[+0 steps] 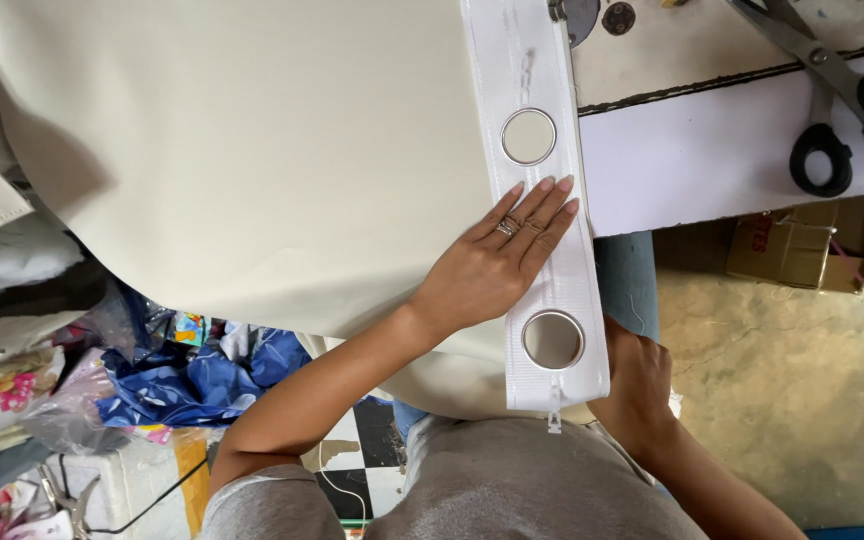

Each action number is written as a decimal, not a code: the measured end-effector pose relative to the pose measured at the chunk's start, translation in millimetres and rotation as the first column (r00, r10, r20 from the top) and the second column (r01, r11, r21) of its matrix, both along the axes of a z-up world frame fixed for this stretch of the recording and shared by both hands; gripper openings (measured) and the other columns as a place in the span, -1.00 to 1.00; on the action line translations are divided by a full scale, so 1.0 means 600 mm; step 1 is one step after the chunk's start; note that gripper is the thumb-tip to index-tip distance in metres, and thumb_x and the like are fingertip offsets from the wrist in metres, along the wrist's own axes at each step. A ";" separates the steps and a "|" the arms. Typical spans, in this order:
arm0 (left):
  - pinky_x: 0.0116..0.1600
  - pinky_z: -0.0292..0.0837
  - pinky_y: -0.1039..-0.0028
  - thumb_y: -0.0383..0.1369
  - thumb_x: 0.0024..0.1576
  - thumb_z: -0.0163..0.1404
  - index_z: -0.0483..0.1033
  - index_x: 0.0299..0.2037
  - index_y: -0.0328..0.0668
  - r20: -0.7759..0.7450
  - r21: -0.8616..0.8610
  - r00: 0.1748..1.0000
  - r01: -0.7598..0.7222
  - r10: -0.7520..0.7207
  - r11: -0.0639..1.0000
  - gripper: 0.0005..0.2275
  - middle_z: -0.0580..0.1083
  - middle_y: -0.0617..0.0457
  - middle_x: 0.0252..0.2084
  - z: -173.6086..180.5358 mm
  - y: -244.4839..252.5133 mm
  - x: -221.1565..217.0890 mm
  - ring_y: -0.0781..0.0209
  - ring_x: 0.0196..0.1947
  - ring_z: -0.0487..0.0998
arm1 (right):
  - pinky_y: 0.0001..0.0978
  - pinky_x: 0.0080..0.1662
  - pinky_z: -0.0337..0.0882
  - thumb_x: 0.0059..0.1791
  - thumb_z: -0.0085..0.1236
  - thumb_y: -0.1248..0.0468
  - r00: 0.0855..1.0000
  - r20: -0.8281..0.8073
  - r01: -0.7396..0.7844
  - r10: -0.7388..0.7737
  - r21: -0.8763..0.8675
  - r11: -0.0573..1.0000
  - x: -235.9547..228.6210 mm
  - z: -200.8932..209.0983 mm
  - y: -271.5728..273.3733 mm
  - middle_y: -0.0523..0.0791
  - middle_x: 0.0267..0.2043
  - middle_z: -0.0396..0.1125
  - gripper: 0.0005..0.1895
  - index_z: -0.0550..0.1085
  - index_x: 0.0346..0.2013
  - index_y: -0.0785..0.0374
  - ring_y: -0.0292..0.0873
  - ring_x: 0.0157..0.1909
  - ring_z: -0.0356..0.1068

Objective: The person aligns a white eyelet header tape onto beige fabric and guides the material through an industrial sewing machine.

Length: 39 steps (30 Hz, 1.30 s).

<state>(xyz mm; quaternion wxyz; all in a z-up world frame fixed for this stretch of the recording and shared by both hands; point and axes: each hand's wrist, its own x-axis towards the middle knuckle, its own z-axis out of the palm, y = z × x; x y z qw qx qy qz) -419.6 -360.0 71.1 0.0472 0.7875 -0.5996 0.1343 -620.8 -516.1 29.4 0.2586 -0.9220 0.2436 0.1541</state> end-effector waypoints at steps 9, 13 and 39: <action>0.47 0.26 0.13 -0.59 0.34 -0.27 0.36 0.33 -0.45 -0.059 -0.302 0.998 -0.038 0.021 0.953 -0.63 0.37 -0.35 0.37 -0.013 -0.026 0.005 -0.10 0.39 0.42 | 0.07 -0.10 0.48 -0.03 0.05 0.15 1.000 -0.019 0.010 -0.009 0.056 0.998 0.030 0.036 -0.003 -0.02 -0.61 0.39 -0.77 0.44 -0.53 0.17 0.30 -0.34 0.51; 0.47 0.26 0.14 -0.58 0.34 -0.26 0.37 0.33 -0.45 -0.049 -0.297 0.998 -0.048 0.035 0.954 -0.63 0.36 -0.34 0.38 -0.014 -0.032 0.012 -0.08 0.40 0.41 | 0.13 -0.17 0.44 -0.06 0.06 0.08 1.000 -0.014 0.010 -0.010 0.037 0.999 0.044 0.042 -0.010 -0.01 -0.63 0.36 -0.75 0.40 -0.51 0.17 0.36 -0.33 0.48; 0.46 0.24 0.12 -0.56 0.34 -0.25 0.37 0.33 -0.44 -0.047 -0.324 0.996 -0.085 0.074 0.942 -0.63 0.36 -0.35 0.37 -0.030 -0.048 0.053 -0.10 0.40 0.39 | 0.03 -0.05 0.47 -0.13 0.11 0.02 0.986 -0.105 0.131 -0.126 0.042 0.990 0.117 0.067 -0.027 0.04 -0.46 0.48 -0.68 0.49 -0.49 0.23 0.27 -0.11 0.52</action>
